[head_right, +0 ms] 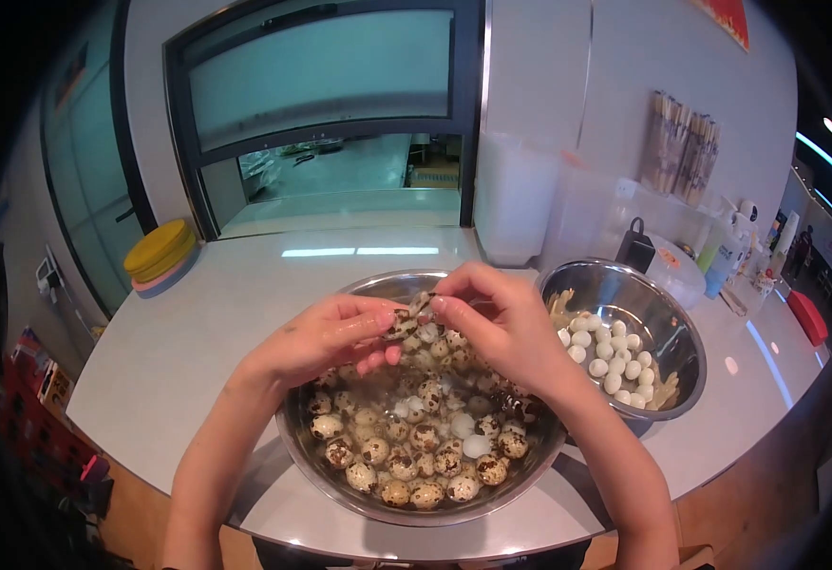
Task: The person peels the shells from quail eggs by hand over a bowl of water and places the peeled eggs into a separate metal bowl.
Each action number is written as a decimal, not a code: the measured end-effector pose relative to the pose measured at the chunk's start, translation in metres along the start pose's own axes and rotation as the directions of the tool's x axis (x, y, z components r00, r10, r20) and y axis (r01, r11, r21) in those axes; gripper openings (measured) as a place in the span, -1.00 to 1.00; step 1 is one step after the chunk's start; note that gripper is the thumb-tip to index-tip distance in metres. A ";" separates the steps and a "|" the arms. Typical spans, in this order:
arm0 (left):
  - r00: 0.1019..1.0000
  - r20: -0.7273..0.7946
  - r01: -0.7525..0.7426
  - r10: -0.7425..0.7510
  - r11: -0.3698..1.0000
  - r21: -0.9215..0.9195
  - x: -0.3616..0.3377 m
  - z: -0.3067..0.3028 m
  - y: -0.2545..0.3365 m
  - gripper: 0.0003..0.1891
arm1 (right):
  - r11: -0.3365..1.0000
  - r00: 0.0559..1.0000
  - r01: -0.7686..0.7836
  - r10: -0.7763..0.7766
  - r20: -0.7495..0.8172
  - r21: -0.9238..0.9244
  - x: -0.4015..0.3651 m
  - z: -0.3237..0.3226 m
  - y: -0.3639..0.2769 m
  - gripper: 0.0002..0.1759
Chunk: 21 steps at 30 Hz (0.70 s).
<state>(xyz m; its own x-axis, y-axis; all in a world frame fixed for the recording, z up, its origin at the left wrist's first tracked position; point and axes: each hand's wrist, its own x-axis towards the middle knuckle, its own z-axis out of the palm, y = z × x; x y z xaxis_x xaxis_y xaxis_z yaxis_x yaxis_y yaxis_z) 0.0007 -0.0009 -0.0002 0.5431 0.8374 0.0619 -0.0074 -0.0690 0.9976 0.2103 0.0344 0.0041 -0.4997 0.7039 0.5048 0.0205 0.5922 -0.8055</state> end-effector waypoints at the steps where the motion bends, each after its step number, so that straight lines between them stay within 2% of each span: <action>1: 0.999 -0.033 -0.009 0.007 0.999 -0.037 -0.001 0.002 0.002 -0.69 | 0.995 0.999 -0.019 0.015 -0.033 -0.098 0.001 -0.002 -0.001 -0.85; 2: 0.998 -0.066 -0.019 0.014 0.997 -0.072 -0.001 0.003 0.003 -0.69 | 0.995 0.999 -0.020 0.017 -0.034 -0.098 0.001 -0.004 0.000 -0.85; 4: 0.998 -0.065 -0.026 0.020 0.995 -0.099 0.000 0.002 0.002 -0.71 | 0.859 0.978 0.209 -0.191 0.087 -0.468 0.002 -0.007 0.002 -0.78; 5: 0.997 -0.077 -0.024 0.017 0.996 -0.084 0.000 0.001 0.001 -0.71 | 0.859 0.978 0.208 -0.190 0.084 -0.469 0.002 -0.006 0.003 -0.78; 7: 0.996 -0.090 -0.022 0.015 0.997 -0.068 0.000 0.001 0.000 -0.70 | 0.862 0.945 0.321 -0.318 0.075 -0.392 0.003 -0.001 0.004 -0.73; 9: 0.990 -0.137 -0.043 0.042 0.999 -0.003 0.000 0.002 0.000 -0.75 | 0.887 0.947 0.321 -0.294 0.132 -0.331 0.000 0.003 0.001 -0.72; 11: 0.995 -0.093 -0.036 0.036 0.999 0.006 -0.001 0.004 0.001 -0.75 | 0.917 0.943 0.286 -0.219 0.249 -0.277 -0.002 0.004 -0.008 -0.72; 12: 0.998 -0.049 -0.028 0.029 1.000 0.014 -0.002 0.005 0.002 -0.76 | 0.917 0.944 0.286 -0.219 0.249 -0.277 -0.002 0.004 -0.007 -0.72; 14: 0.998 -0.058 -0.028 0.028 1.000 -0.013 -0.003 0.008 0.003 -0.75 | 0.935 0.961 0.241 -0.192 0.201 -0.261 -0.003 0.004 -0.006 -0.75; 16: 0.997 -0.067 -0.030 0.027 0.999 -0.039 -0.003 0.010 0.005 -0.74 | 0.924 0.953 0.277 -0.229 0.198 -0.264 -0.003 0.000 -0.006 -0.77; 18: 0.998 -0.052 -0.043 0.033 0.979 -0.198 -0.003 0.009 0.008 -0.71 | 0.912 0.943 0.314 -0.268 0.197 -0.263 -0.002 0.000 -0.006 -0.78; 19: 0.998 -0.053 -0.044 0.034 0.979 -0.198 -0.003 0.008 0.006 -0.71 | 0.933 0.951 0.289 -0.255 0.175 -0.215 -0.003 0.001 -0.005 -0.80; 21: 0.988 -0.127 -0.099 0.089 0.993 -0.071 -0.001 0.005 0.000 -0.67 | 0.950 0.958 0.265 -0.240 0.154 -0.166 -0.003 0.003 -0.007 -0.81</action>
<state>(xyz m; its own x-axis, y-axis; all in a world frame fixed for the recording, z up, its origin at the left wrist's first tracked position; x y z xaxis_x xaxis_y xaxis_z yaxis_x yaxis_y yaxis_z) 0.0045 -0.0047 -0.0001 0.4293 0.8899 0.1544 -0.1212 -0.1126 0.9862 0.2093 0.0274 0.0071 -0.6172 0.4720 0.6294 0.0312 0.8141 -0.5799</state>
